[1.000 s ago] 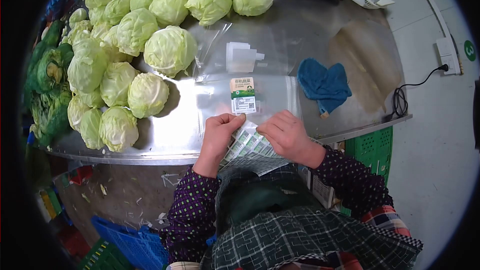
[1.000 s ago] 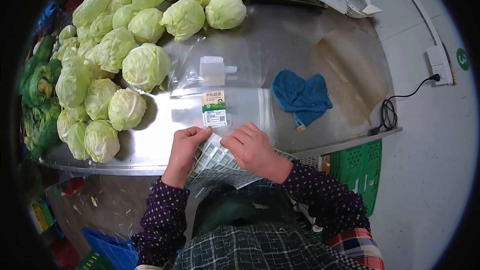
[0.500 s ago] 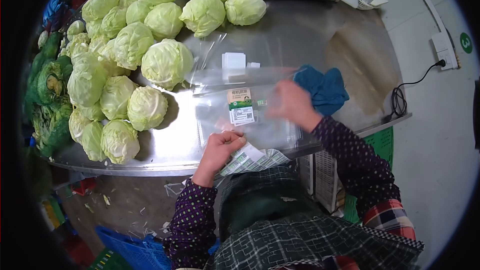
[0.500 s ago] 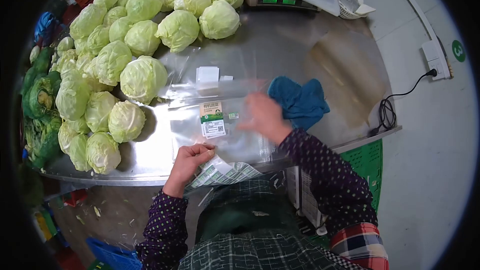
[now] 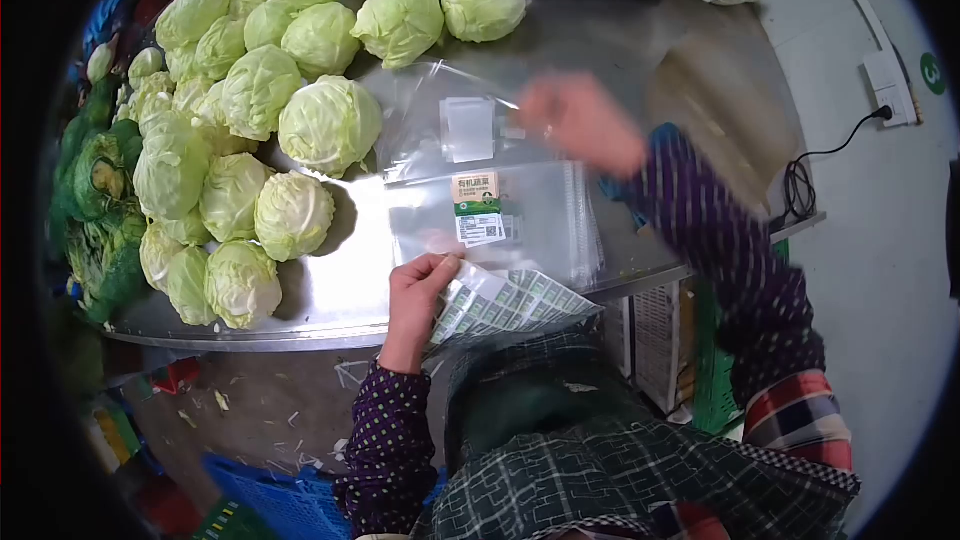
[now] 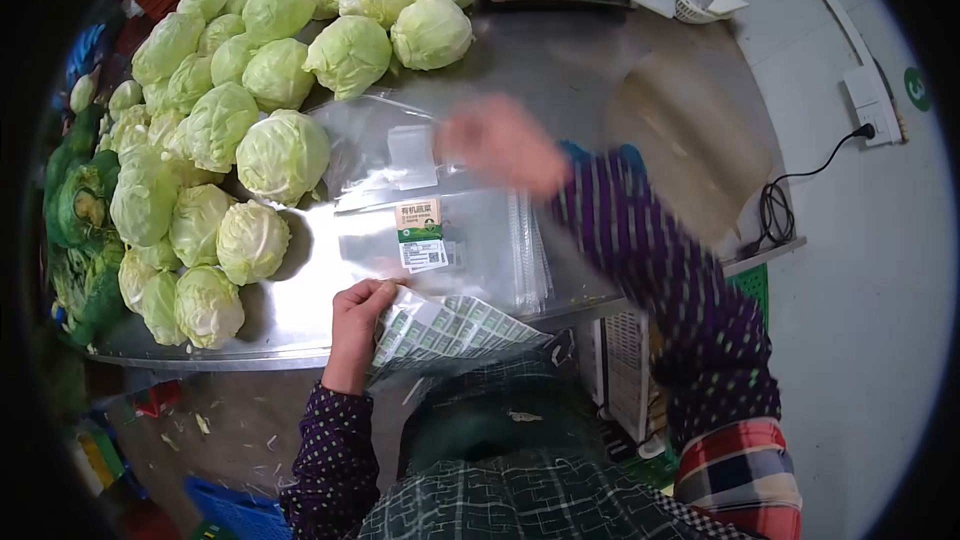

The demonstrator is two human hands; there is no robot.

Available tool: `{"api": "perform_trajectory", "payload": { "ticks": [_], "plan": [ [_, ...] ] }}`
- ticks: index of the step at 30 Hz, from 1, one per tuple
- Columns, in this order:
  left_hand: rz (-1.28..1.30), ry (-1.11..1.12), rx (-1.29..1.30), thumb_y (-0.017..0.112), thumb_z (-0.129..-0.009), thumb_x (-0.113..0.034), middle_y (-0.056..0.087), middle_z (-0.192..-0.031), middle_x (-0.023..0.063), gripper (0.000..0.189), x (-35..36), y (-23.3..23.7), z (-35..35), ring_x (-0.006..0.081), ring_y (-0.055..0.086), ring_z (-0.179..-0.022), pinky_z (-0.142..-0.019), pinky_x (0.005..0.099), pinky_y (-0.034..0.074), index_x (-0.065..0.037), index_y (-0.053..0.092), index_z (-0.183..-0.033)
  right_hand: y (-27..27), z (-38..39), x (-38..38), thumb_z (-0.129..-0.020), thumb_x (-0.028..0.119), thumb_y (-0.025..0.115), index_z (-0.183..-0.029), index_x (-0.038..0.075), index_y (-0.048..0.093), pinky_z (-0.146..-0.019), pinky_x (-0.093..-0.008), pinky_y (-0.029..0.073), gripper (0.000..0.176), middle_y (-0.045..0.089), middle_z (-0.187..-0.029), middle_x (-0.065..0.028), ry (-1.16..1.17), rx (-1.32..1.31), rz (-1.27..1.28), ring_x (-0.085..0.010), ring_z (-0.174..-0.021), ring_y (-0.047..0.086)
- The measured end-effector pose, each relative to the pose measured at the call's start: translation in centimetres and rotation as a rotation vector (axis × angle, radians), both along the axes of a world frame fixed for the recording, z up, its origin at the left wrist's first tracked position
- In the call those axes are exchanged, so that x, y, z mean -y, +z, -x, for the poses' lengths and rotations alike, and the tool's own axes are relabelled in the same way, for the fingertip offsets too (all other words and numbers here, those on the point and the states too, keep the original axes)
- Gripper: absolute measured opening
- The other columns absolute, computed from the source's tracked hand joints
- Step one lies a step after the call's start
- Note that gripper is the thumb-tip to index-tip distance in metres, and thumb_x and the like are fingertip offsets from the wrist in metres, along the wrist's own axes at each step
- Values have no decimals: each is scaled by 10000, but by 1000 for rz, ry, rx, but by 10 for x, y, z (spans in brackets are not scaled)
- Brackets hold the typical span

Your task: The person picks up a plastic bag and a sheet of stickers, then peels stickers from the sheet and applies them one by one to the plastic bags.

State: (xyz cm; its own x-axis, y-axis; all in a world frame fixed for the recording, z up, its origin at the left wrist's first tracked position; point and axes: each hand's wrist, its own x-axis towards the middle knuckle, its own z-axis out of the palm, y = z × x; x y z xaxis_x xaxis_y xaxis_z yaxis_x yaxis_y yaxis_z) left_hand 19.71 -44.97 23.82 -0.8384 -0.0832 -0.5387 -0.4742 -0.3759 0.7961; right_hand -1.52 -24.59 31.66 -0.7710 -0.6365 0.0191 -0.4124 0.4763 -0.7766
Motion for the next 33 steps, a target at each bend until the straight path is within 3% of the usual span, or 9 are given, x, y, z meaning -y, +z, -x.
{"api": "perform_trajectory", "payload": {
  "ticks": [2,5,14,18,20,23,25,27,33],
  "plan": [
    [-41,109,-55,639,-869,-76,678,-865,63,108,5,-3,0,63,562,-745,-699,202,439,22,680,-848,-16,-80,-12,-770,237,749,-1156,40,563,-770,-286,477,471,628,-938,-39,252,217,26,-113,-840,570],
    [-69,202,-124,634,-871,-64,673,-844,57,104,14,-3,-5,63,562,-743,-707,205,443,26,685,-872,-46,-128,-24,-782,99,735,-1140,-9,542,-780,-254,468,421,618,-934,-33,-32,835,147,-90,-821,573],
    [119,-11,-278,636,-833,-2,652,-912,62,75,12,12,-4,95,569,-822,-758,226,444,39,688,-868,-61,-109,-15,-841,86,659,-1254,-4,487,-750,-250,478,456,625,-973,-41,160,939,227,-80,-794,562],
    [115,-78,-209,633,-837,-3,662,-919,63,86,7,5,-3,107,577,-839,-776,235,448,35,694,-885,-58,-31,10,-865,187,633,-1316,31,457,-740,-273,484,508,564,-1137,-112,-400,396,458,-133,-924,570],
    [129,-52,-178,633,-841,-8,665,-917,63,87,9,0,-3,106,577,-841,-777,235,449,34,695,-885,-47,-1,14,-850,170,627,-1277,33,489,-782,-332,483,469,597,-1060,-136,-670,-227,569,-203,-954,583],
    [109,-14,-101,606,-850,-16,672,-926,94,97,13,-3,-5,131,586,-865,-801,255,447,43,683,-858,-29,-20,4,-824,155,631,-1170,23,564,-797,-371,474,377,608,-979,-160,-494,-609,202,-274,-938,587],
    [58,-9,-161,627,-854,-30,672,-925,71,100,13,-3,-5,106,578,-831,-776,238,453,35,693,-893,-43,-76,10,-815,167,629,-1051,8,616,-793,-374,470,284,603,-948,-165,162,-85,158,-303,-961,573],
    [57,-5,-149,627,-855,-33,672,-926,71,104,12,0,-3,104,578,-827,-774,238,453,35,692,-898,-53,-94,17,-819,114,640,-1034,-22,622,-749,-303,498,255,633,-999,-142,552,-19,84,-201,-913,619],
    [34,17,-128,629,-858,-53,673,-920,64,119,16,3,-1,92,578,-805,-753,230,457,36,691,-907,-34,-106,2,-829,112,650,-1066,-34,619,-732,-295,501,280,659,-868,-136,322,657,-4,-190,-797,643]
  ]
}}
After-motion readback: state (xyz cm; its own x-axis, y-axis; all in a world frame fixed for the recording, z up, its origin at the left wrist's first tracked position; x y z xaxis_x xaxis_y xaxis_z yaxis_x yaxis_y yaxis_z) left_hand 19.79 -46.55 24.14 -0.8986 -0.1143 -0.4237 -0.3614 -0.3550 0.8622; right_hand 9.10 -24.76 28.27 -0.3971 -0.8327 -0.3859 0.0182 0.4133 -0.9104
